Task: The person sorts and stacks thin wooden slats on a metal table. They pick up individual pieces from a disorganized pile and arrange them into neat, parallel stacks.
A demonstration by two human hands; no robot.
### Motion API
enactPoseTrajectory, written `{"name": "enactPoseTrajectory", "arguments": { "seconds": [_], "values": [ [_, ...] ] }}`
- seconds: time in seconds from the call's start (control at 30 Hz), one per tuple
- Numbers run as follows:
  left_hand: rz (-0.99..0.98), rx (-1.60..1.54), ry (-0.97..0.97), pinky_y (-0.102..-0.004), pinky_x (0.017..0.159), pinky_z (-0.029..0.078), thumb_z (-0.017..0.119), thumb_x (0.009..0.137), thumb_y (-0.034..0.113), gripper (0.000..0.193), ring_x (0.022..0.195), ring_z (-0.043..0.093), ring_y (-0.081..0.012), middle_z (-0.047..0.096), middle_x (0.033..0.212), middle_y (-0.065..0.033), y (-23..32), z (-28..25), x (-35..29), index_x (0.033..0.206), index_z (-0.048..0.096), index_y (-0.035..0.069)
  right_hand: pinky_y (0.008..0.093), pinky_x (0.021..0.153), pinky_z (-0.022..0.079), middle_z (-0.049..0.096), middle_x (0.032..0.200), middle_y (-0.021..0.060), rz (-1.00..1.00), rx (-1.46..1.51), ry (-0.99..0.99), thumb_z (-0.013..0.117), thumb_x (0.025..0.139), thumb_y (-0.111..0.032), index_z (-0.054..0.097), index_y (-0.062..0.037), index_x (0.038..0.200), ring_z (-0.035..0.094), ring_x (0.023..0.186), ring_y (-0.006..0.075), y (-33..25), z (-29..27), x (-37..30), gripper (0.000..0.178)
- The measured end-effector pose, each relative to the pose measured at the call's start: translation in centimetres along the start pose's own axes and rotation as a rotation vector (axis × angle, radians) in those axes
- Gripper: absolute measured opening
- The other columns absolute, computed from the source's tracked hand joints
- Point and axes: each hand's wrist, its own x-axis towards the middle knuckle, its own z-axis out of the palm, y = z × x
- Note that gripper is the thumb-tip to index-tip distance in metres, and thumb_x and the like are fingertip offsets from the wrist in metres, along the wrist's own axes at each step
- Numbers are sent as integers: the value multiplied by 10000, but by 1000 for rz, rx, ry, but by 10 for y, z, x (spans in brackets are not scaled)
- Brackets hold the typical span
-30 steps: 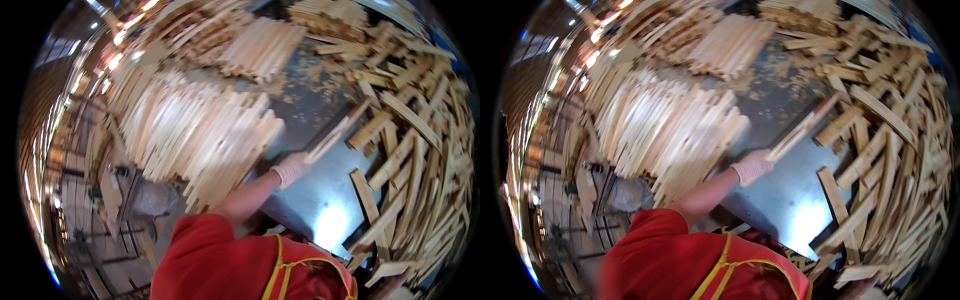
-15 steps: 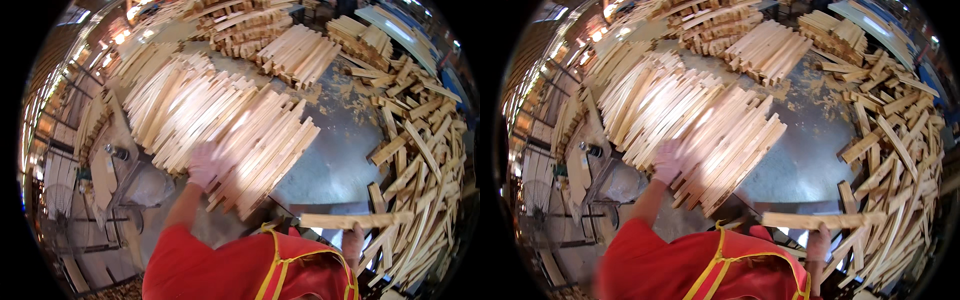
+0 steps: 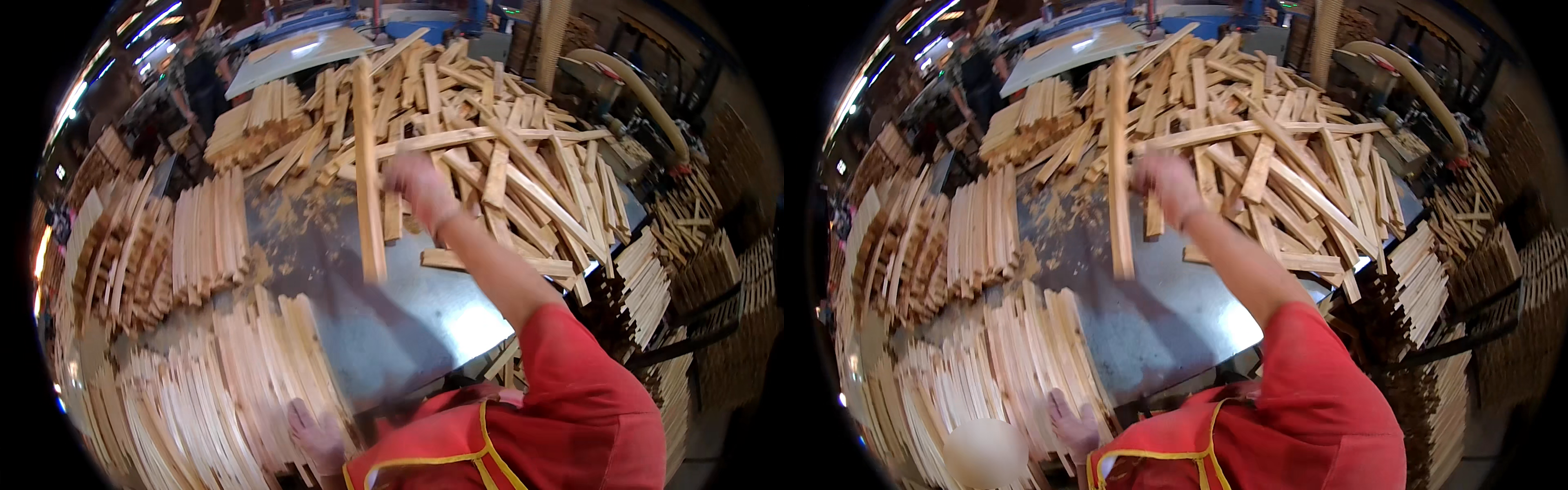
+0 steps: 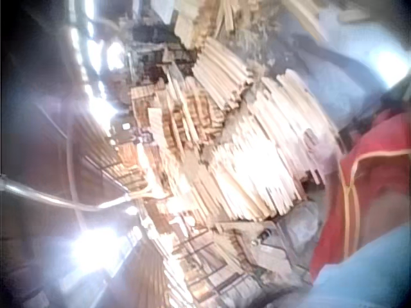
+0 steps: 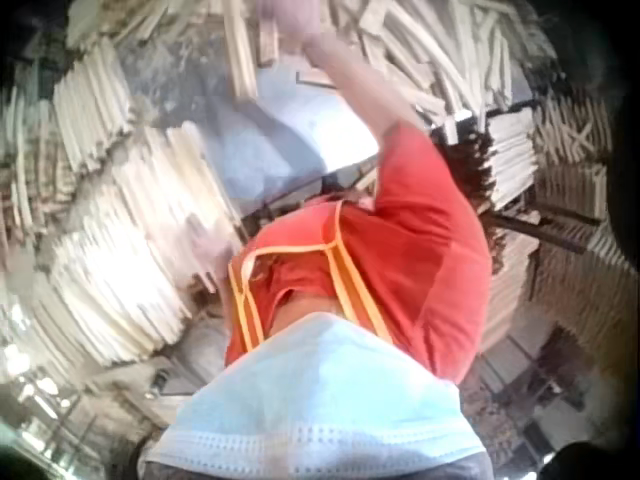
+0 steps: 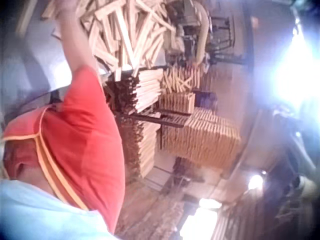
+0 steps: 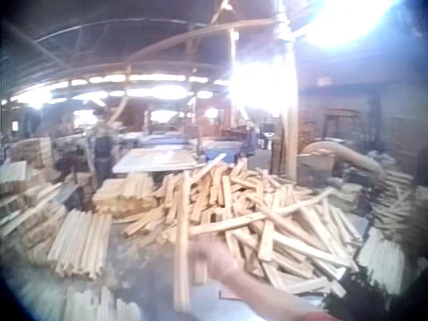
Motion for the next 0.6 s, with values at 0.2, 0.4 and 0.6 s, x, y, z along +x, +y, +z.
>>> {"name": "enactPoseTrajectory", "arguments": {
  "seconds": [0.2,0.4,0.6],
  "values": [
    [-129,-30,-211,-536,1214,368,763,821,258,842,1451,438,-452,453,1585,-250,57,35,-6,1580,453,69,405,1003,532,730,1213,232,402,-295,556,733,906,-335,634,-7,1388,711,1127,323,79,-147,14,592],
    [-30,-89,-417,-524,1203,374,766,864,320,802,1405,476,-469,463,1573,-263,134,70,32,1555,475,35,467,888,612,759,1110,128,1206,917,597,780,949,-307,664,-17,1237,749,1039,297,214,-160,-127,425],
    [-102,-586,-559,-447,1129,455,675,954,277,691,1311,589,-403,590,1462,-232,204,90,100,1543,475,-24,436,896,576,730,1090,82,222,-272,-502,710,997,-287,652,-1,1230,720,1030,252,53,-84,-196,373]
  ]
}}
